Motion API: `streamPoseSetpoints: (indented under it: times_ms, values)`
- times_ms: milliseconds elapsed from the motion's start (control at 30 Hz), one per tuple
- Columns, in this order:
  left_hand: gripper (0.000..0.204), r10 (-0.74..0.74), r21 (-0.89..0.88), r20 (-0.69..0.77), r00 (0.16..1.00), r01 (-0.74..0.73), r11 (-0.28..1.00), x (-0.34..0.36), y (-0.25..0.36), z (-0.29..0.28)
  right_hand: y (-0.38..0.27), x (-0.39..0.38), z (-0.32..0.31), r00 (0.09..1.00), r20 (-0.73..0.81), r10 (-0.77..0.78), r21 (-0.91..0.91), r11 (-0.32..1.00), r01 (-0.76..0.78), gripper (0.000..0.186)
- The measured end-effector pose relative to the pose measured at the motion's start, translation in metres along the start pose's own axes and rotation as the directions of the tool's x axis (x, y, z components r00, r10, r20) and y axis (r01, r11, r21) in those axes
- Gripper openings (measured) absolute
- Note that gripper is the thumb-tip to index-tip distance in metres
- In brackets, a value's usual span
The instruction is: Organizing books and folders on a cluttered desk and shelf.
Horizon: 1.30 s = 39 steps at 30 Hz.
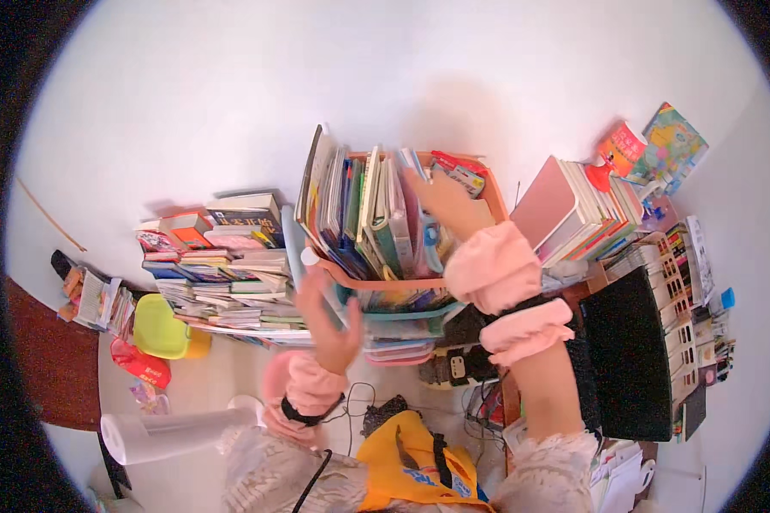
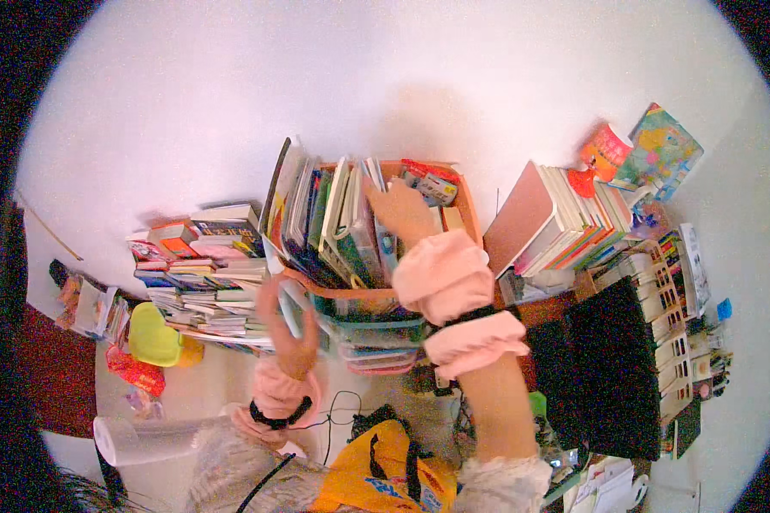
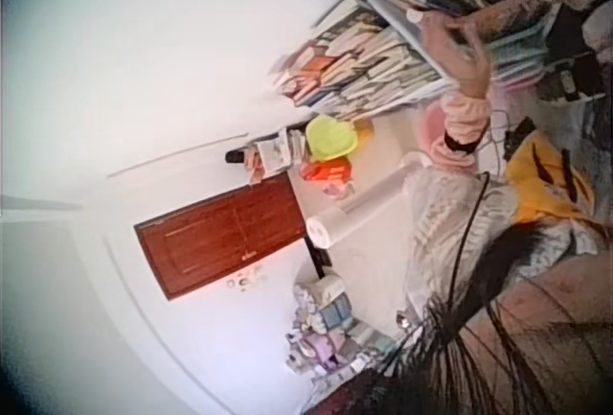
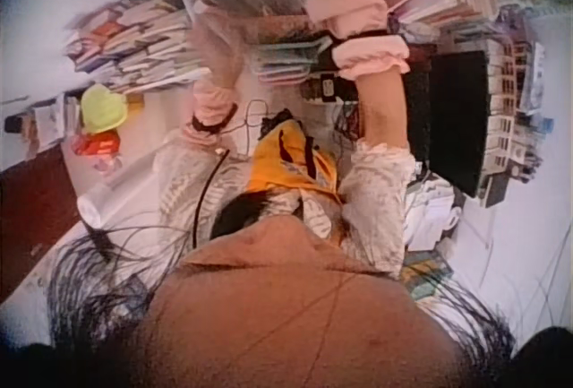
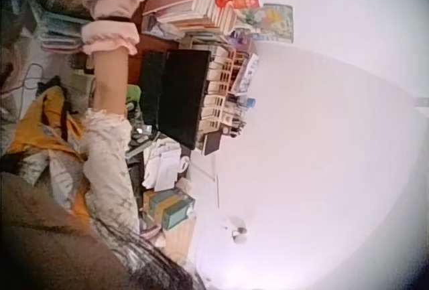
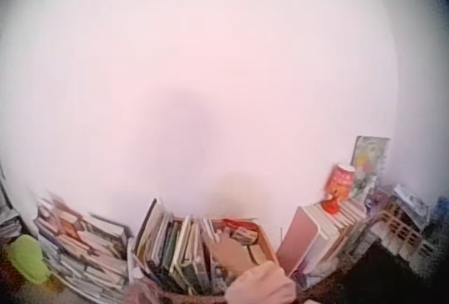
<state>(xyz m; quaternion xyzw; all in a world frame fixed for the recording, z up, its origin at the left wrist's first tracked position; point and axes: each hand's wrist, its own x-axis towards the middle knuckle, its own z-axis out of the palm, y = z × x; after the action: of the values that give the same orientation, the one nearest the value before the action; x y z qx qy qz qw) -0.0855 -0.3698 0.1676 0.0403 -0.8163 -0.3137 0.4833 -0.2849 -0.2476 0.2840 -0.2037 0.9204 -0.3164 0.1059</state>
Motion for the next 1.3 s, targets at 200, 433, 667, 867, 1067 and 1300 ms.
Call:
streamPoseSetpoints:
  times_ms: [200,433,667,867,1067,1300]
  values:
    - [0.049,-0.333,-0.424,-0.011,0.943,0.297,0.856,0.052,-0.044,0.004,0.061,-0.009,-0.035,0.965,-0.259,0.033,0.007,0.999,-0.032,0.068]
    - [0.035,-0.509,-0.507,0.307,0.804,0.591,0.628,0.073,-0.042,0.031,0.233,-0.001,-0.003,0.928,-0.253,0.275,0.075,0.962,-0.264,0.060]
    - [0.039,-0.280,-0.202,0.149,0.948,0.306,0.930,0.078,-0.035,0.055,0.213,-0.006,0.020,0.961,-0.188,0.202,0.488,0.868,-0.087,0.065]
    - [0.043,-0.106,-0.055,0.266,0.958,0.125,0.991,0.092,-0.008,0.064,0.241,-0.001,0.012,0.954,-0.157,0.254,0.416,0.894,-0.170,0.055]
    - [0.049,-0.242,0.015,0.299,0.923,0.250,0.968,0.074,-0.076,0.040,0.239,-0.004,0.014,0.952,-0.306,0.022,0.303,0.950,0.075,0.047]
    - [0.058,-0.284,-0.246,0.180,0.942,0.322,0.914,0.084,-0.052,0.033,0.204,-0.005,0.000,0.967,-0.247,0.068,0.058,0.997,-0.056,0.042]
